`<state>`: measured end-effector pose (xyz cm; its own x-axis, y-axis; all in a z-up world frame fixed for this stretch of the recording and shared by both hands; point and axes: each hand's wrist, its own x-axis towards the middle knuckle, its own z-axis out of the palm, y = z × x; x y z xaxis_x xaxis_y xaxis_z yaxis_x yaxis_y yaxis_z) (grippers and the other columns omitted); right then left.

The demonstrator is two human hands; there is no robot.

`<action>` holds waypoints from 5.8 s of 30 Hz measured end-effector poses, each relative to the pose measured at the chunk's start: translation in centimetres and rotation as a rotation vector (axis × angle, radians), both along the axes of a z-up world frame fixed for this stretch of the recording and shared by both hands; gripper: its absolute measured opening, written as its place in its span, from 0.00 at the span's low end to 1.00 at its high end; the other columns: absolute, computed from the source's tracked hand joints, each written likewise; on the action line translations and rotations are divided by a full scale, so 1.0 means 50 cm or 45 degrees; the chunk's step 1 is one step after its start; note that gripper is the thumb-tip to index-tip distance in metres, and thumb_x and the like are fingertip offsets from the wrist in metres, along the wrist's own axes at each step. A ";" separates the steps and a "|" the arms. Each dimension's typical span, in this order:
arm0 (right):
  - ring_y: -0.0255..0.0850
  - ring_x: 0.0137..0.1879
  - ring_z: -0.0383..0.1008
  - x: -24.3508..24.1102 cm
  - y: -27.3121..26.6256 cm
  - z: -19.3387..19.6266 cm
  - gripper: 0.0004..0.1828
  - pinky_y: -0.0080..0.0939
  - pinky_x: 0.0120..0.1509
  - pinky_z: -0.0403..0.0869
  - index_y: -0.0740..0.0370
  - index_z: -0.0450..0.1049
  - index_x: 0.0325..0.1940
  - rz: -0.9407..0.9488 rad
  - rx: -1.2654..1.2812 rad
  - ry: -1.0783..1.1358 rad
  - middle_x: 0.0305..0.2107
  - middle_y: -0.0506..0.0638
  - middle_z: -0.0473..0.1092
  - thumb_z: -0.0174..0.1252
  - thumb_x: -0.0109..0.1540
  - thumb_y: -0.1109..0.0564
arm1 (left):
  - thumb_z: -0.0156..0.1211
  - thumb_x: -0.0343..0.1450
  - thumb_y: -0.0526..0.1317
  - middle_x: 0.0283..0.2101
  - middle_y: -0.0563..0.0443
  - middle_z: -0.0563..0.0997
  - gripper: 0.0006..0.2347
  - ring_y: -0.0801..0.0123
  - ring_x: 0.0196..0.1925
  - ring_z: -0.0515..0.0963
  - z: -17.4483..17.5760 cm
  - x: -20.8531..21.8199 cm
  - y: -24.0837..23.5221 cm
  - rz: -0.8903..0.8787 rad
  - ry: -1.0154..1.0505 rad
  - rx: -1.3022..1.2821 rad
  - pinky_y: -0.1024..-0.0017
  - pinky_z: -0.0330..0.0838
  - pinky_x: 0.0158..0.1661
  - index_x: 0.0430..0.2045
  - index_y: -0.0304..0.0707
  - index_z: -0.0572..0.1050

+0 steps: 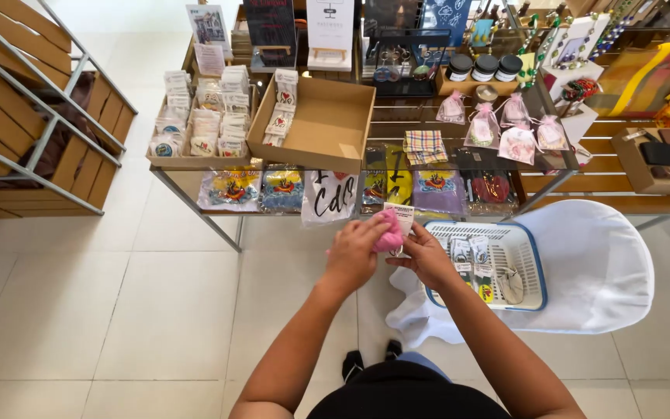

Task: Organizing and cleaning a display box of small souvenir items in a shop.

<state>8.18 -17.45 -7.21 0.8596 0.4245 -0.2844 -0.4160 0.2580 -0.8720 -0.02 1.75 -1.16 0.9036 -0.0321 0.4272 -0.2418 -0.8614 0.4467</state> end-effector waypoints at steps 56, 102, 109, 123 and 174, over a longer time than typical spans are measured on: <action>0.47 0.40 0.83 0.532 0.349 0.027 0.18 0.55 0.42 0.84 0.50 0.69 0.64 0.145 -0.074 0.024 0.40 0.52 0.77 0.54 0.69 0.56 | 0.50 0.69 0.36 0.65 0.58 0.71 0.18 0.56 0.63 0.72 0.081 0.515 0.341 -0.033 -0.328 0.188 0.61 0.69 0.52 0.50 0.63 0.76; 0.40 0.38 0.80 0.607 0.511 -0.012 0.12 0.44 0.38 0.85 0.55 0.74 0.53 0.024 0.005 0.198 0.38 0.47 0.75 0.62 0.65 0.59 | 0.61 0.69 0.30 0.55 0.35 0.76 0.26 0.51 0.57 0.75 -0.018 0.563 0.545 0.134 0.579 -2.012 0.51 0.67 0.59 0.65 0.40 0.67; 0.41 0.39 0.81 0.671 0.501 -0.011 0.13 0.44 0.40 0.86 0.56 0.73 0.53 0.019 0.014 0.237 0.40 0.47 0.74 0.62 0.65 0.60 | 0.59 0.70 0.30 0.56 0.33 0.75 0.24 0.48 0.61 0.73 0.084 0.565 0.638 0.471 0.160 -1.687 0.48 0.64 0.62 0.64 0.38 0.67; 0.37 0.38 0.81 0.723 0.691 -0.097 0.14 0.39 0.42 0.85 0.53 0.74 0.50 0.008 -0.096 0.191 0.37 0.41 0.73 0.66 0.62 0.61 | 0.60 0.70 0.33 0.52 0.38 0.80 0.20 0.56 0.59 0.77 0.090 0.587 0.768 0.399 0.091 -1.400 0.53 0.67 0.61 0.58 0.39 0.72; 0.45 0.48 0.80 0.489 0.711 0.104 0.18 0.46 0.51 0.81 0.63 0.73 0.63 -0.027 -0.123 -0.153 0.46 0.57 0.76 0.53 0.71 0.54 | 0.59 0.66 0.32 0.55 0.34 0.77 0.23 0.41 0.63 0.73 0.061 0.477 0.691 0.080 0.147 -1.088 0.51 0.65 0.62 0.59 0.39 0.71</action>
<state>32.65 18.10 -1.99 0.8984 0.3814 -0.2176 -0.3025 0.1783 -0.9363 23.83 36.31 1.89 0.9322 0.3095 0.1874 -0.1182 -0.2290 0.9662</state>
